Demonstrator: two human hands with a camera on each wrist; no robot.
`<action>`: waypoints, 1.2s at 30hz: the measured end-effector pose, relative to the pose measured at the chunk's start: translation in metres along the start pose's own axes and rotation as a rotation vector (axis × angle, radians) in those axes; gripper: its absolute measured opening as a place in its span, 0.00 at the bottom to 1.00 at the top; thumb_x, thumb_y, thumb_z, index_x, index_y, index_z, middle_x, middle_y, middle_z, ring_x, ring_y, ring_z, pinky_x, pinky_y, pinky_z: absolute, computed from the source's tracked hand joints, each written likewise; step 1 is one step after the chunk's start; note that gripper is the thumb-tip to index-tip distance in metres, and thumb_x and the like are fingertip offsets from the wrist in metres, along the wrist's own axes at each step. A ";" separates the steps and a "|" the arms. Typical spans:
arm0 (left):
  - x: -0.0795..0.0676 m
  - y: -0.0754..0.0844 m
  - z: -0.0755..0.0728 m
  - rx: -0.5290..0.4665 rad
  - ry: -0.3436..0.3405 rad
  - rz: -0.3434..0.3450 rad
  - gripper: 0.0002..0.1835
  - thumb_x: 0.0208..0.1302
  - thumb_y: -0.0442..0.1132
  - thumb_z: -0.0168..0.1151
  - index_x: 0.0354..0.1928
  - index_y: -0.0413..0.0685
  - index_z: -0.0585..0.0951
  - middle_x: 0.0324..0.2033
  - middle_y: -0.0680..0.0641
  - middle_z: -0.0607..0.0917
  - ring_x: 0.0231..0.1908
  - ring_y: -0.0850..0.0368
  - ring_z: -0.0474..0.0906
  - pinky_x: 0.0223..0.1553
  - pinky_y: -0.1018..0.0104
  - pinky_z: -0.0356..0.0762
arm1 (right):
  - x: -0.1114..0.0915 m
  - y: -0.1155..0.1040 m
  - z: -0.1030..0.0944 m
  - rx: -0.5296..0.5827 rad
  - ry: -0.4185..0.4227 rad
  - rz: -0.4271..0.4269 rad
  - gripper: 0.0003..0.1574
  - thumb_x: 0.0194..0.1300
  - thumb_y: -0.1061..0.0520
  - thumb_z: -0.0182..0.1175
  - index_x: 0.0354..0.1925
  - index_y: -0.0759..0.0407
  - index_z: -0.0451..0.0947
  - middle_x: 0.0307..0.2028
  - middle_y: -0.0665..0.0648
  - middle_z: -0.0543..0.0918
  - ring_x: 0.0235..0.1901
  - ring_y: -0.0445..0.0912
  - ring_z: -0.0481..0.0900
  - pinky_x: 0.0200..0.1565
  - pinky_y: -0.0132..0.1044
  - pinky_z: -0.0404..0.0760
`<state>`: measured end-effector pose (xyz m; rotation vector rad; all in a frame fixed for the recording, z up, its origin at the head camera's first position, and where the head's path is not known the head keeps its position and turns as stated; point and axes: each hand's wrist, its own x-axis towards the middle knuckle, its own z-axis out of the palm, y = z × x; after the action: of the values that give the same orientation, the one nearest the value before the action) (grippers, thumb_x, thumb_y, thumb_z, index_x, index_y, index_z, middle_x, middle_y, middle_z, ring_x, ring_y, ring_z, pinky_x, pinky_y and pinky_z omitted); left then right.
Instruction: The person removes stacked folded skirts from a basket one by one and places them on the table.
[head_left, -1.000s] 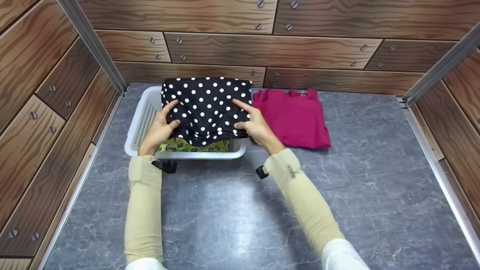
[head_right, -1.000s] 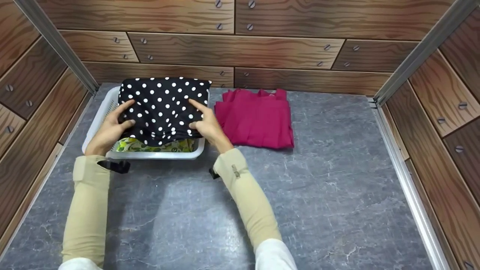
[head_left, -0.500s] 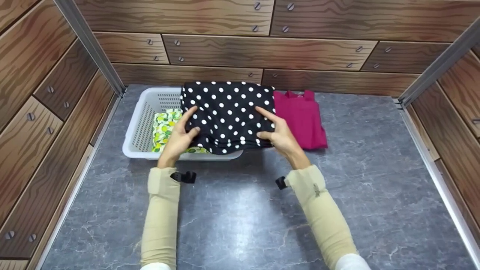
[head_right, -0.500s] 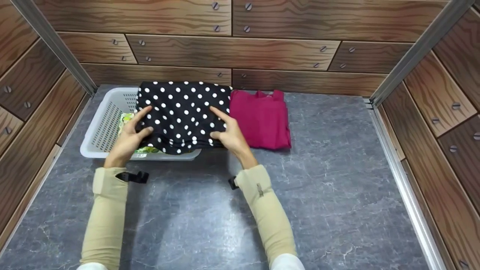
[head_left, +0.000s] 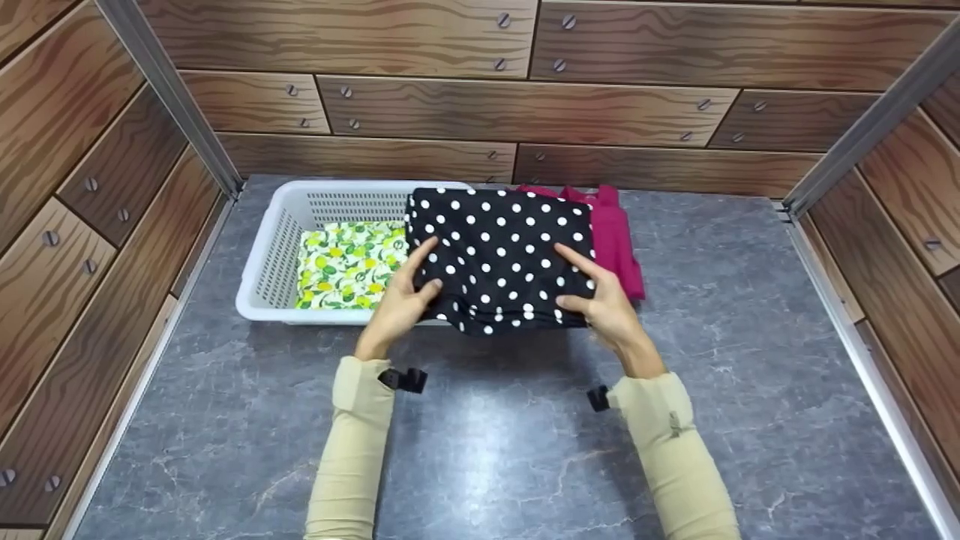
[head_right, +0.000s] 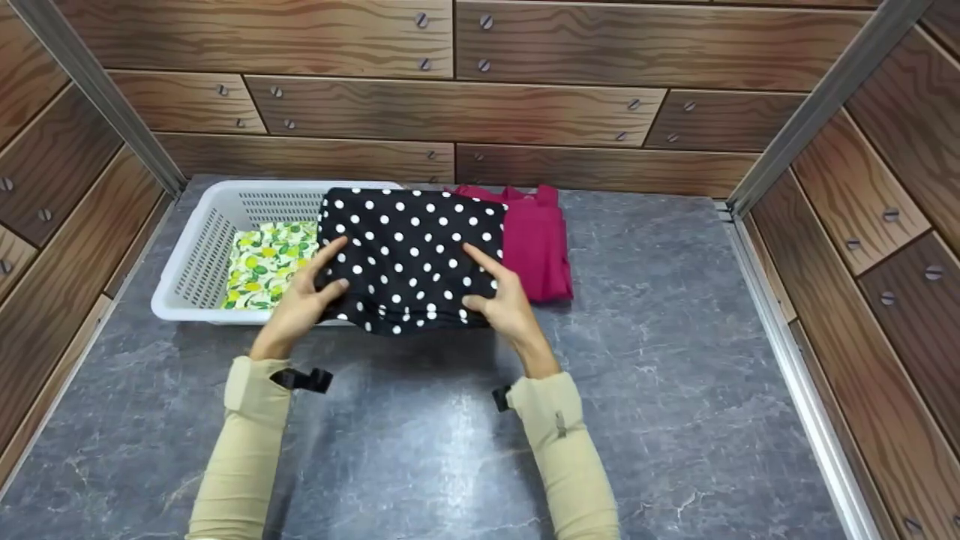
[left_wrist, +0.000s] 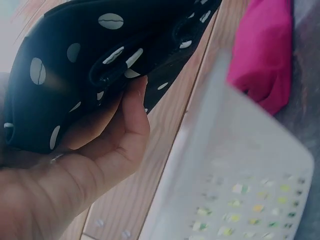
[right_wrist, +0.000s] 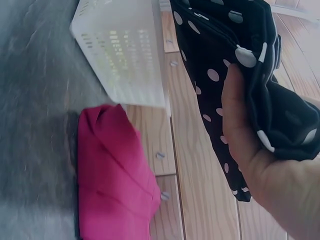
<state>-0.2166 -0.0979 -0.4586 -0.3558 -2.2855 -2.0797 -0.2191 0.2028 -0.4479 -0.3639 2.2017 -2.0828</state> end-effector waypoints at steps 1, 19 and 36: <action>0.000 -0.002 0.004 -0.005 -0.007 0.003 0.34 0.66 0.23 0.52 0.75 0.37 0.62 0.73 0.31 0.62 0.67 0.42 0.64 0.70 0.52 0.61 | -0.002 0.001 -0.003 -0.003 0.006 0.003 0.48 0.55 0.85 0.57 0.73 0.69 0.63 0.74 0.62 0.61 0.62 0.48 0.63 0.34 0.25 0.79; -0.013 -0.013 0.058 0.047 -0.096 0.040 0.35 0.67 0.24 0.52 0.76 0.37 0.60 0.74 0.31 0.60 0.73 0.40 0.55 0.74 0.50 0.51 | -0.046 0.021 -0.044 0.060 0.067 0.016 0.48 0.53 0.86 0.54 0.73 0.73 0.61 0.71 0.68 0.64 0.57 0.42 0.75 0.50 0.31 0.82; -0.049 -0.053 0.103 0.122 -0.183 -0.043 0.36 0.67 0.25 0.56 0.77 0.35 0.59 0.69 0.29 0.67 0.41 0.52 0.78 0.55 0.56 0.77 | -0.098 0.065 -0.067 -0.045 0.066 0.167 0.48 0.53 0.83 0.57 0.73 0.72 0.61 0.74 0.70 0.59 0.59 0.43 0.67 0.41 0.27 0.82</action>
<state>-0.1654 -0.0078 -0.5300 -0.5167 -2.5295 -1.9899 -0.1470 0.2933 -0.5177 -0.1112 2.2327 -1.9888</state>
